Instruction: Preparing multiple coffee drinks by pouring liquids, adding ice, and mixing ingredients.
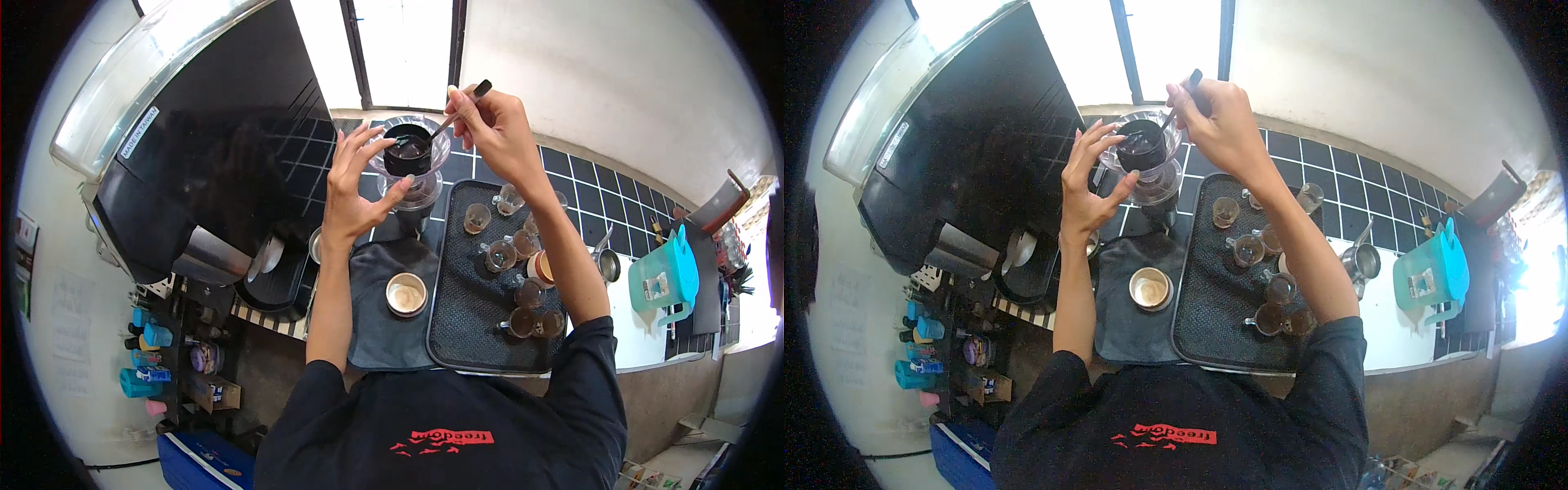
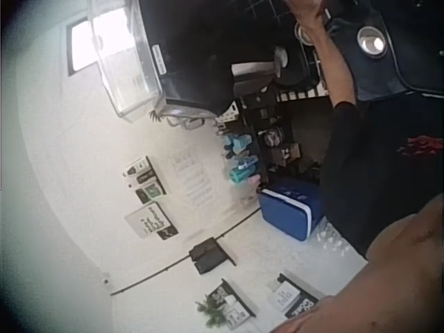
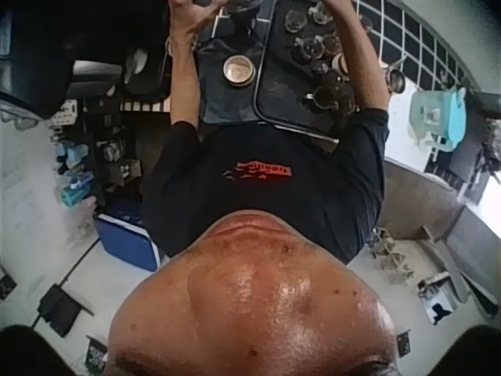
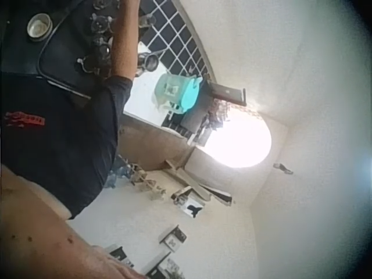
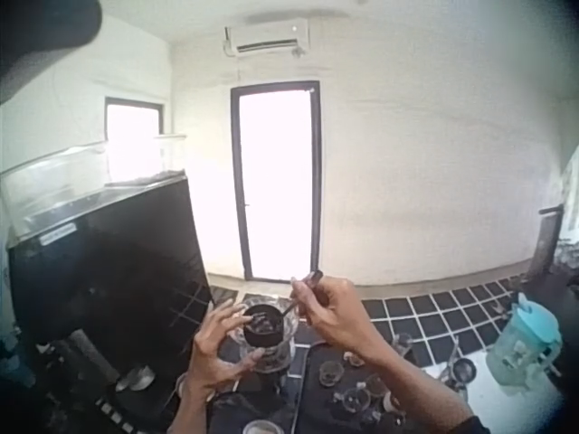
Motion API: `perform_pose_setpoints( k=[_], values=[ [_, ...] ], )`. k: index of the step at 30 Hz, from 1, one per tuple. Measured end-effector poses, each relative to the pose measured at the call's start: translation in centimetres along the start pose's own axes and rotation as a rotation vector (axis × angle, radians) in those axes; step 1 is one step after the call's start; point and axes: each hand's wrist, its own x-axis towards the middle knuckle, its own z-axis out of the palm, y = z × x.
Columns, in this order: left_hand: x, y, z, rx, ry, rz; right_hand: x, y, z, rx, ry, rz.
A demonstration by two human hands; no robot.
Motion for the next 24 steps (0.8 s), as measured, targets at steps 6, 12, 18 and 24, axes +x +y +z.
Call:
perform_pose_setpoints(
  k=[6, 12, 18, 24],
  values=[
    [-1.1, 0.5, -0.8, -0.103, 0.09, -0.047, -1.4, -0.2, -1.2, -0.141, -0.147, 0.03],
    [-5.5, 2.9, -1.0, -0.578, 0.167, -0.244, -5.0, -2.3, -4.4, -0.169, -0.327, 0.239],
    [-12.4, 4.8, -0.9, -0.712, 0.024, -0.472, -9.5, -3.8, -8.9, 0.004, -0.256, 0.366],
    [-15.0, 6.1, -1.5, -0.545, -0.203, -0.501, -14.9, -5.3, -11.4, -0.023, -0.122, 0.379]
  ],
)
